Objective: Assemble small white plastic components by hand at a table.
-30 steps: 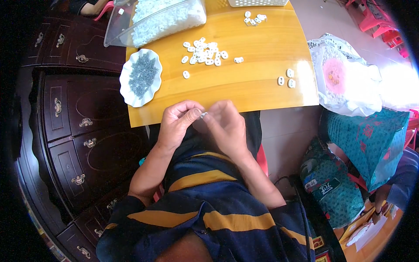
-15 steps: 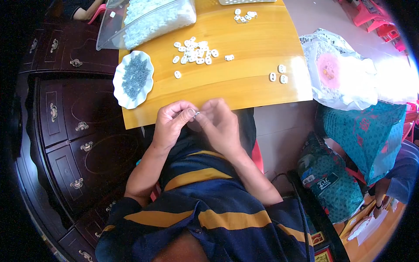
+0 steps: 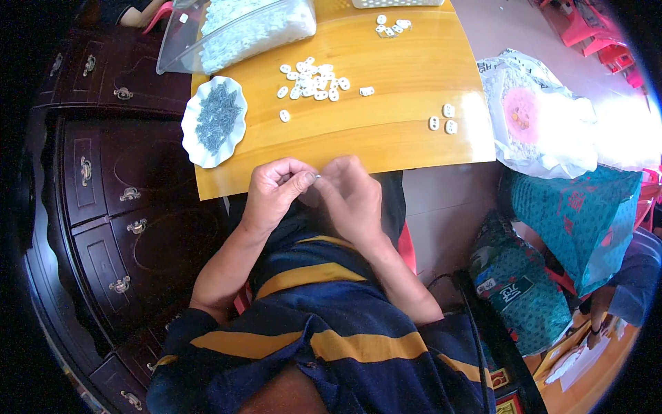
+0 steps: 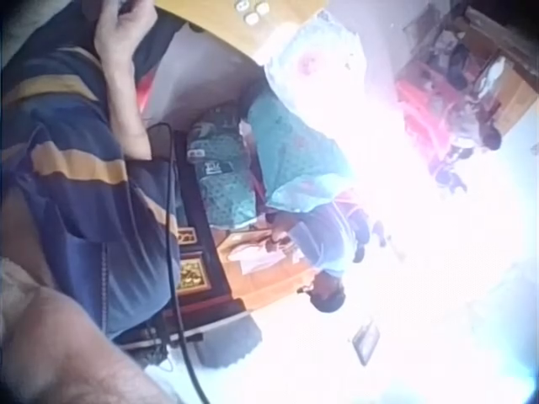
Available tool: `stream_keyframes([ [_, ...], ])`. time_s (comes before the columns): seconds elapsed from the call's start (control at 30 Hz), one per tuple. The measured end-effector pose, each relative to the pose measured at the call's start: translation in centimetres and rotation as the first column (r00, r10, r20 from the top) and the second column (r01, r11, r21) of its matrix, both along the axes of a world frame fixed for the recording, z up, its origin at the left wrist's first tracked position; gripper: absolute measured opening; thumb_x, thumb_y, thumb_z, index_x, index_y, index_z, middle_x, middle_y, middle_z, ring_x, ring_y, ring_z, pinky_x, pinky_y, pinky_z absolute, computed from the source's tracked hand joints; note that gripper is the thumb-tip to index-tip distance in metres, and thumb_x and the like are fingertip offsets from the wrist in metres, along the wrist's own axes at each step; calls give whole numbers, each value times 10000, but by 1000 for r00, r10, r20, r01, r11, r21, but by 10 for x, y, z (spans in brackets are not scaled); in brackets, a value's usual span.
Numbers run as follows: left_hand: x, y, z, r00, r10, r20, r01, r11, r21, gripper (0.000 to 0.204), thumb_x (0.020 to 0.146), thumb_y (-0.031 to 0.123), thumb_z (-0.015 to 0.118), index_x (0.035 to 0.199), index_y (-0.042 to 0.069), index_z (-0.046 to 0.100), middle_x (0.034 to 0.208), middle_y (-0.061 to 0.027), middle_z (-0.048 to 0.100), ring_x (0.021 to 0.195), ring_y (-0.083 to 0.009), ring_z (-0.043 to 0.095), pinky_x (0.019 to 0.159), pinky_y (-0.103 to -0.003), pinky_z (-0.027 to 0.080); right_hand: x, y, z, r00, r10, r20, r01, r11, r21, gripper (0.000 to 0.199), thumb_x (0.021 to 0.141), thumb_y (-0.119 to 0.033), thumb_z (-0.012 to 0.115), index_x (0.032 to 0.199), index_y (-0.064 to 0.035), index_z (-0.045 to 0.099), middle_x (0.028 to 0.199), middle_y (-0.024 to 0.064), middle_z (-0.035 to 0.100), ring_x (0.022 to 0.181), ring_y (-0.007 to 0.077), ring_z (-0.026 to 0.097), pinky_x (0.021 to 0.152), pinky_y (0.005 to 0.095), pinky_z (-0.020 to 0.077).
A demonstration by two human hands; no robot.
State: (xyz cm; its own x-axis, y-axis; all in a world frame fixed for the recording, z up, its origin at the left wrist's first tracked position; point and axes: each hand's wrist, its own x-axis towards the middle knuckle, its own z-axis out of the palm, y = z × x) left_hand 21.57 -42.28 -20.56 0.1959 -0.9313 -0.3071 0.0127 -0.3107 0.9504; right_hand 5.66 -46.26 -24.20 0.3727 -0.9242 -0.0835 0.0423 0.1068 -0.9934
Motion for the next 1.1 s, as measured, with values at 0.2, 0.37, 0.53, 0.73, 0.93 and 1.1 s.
stream_keyframes([
  [0.2, 6, -3, 5, 995, -20, -99, 18, 1000, -17, 161, 934, 77, 693, 1058, -25, 696, 879, 7, 673, 738, -38, 573, 700, -197, 495, 4, -2, 1, 989, -24, 144, 3, 990, 142, 187, 925, 4, 682, 1072, -20, 568, 902, -8, 616, 775, 43, 565, 715, 186, 477],
  [0.37, 30, -17, -5, 963, 120, 241, -75, 979, -189, 214, 921, 51, 696, 1121, -25, 678, 911, -15, 659, 724, -59, 587, 701, -205, 509, -1, -4, 7, 957, -68, 283, -17, 958, 285, 222, 946, -26, 667, 1153, -23, 586, 939, 0, 639, 790, 45, 587, 720, 184, 496],
  [0.53, 46, -38, -12, 659, 216, 720, -8, 960, -280, 290, 829, 38, 728, 1114, 38, 676, 838, -82, 641, 646, -183, 634, 617, -301, 514, 0, -3, 7, 946, -96, 311, -26, 930, 366, 188, 947, -40, 673, 1131, -15, 641, 953, 0, 666, 802, 42, 596, 724, 185, 503],
  [0.73, 44, -55, -19, 402, 214, 890, 98, 957, -274, 250, 838, 110, 738, 1074, 56, 676, 860, -94, 653, 737, -264, 662, 653, -388, 529, -2, -5, 6, 951, -82, 297, -29, 937, 349, 143, 949, -49, 672, 1090, -21, 663, 952, 3, 667, 792, 47, 596, 724, 187, 502],
  [0.93, 47, -56, -25, 511, 204, 835, 68, 959, -276, 132, 853, 112, 716, 952, 59, 644, 842, -85, 644, 714, -269, 657, 634, -379, 527, -2, -6, 7, 958, -75, 277, -25, 940, 342, 116, 957, -56, 665, 1068, -25, 651, 940, 1, 659, 788, 53, 596, 729, 190, 505],
  [1.1, 45, -40, -21, 784, 94, 614, 9, 987, -162, 96, 875, 34, 688, 942, 32, 619, 780, -38, 656, 603, -120, 602, 582, -265, 484, -1, -6, 5, 944, -102, 315, -20, 932, 363, 116, 966, -58, 652, 1076, -30, 631, 955, 9, 657, 809, 67, 613, 751, 202, 520],
])
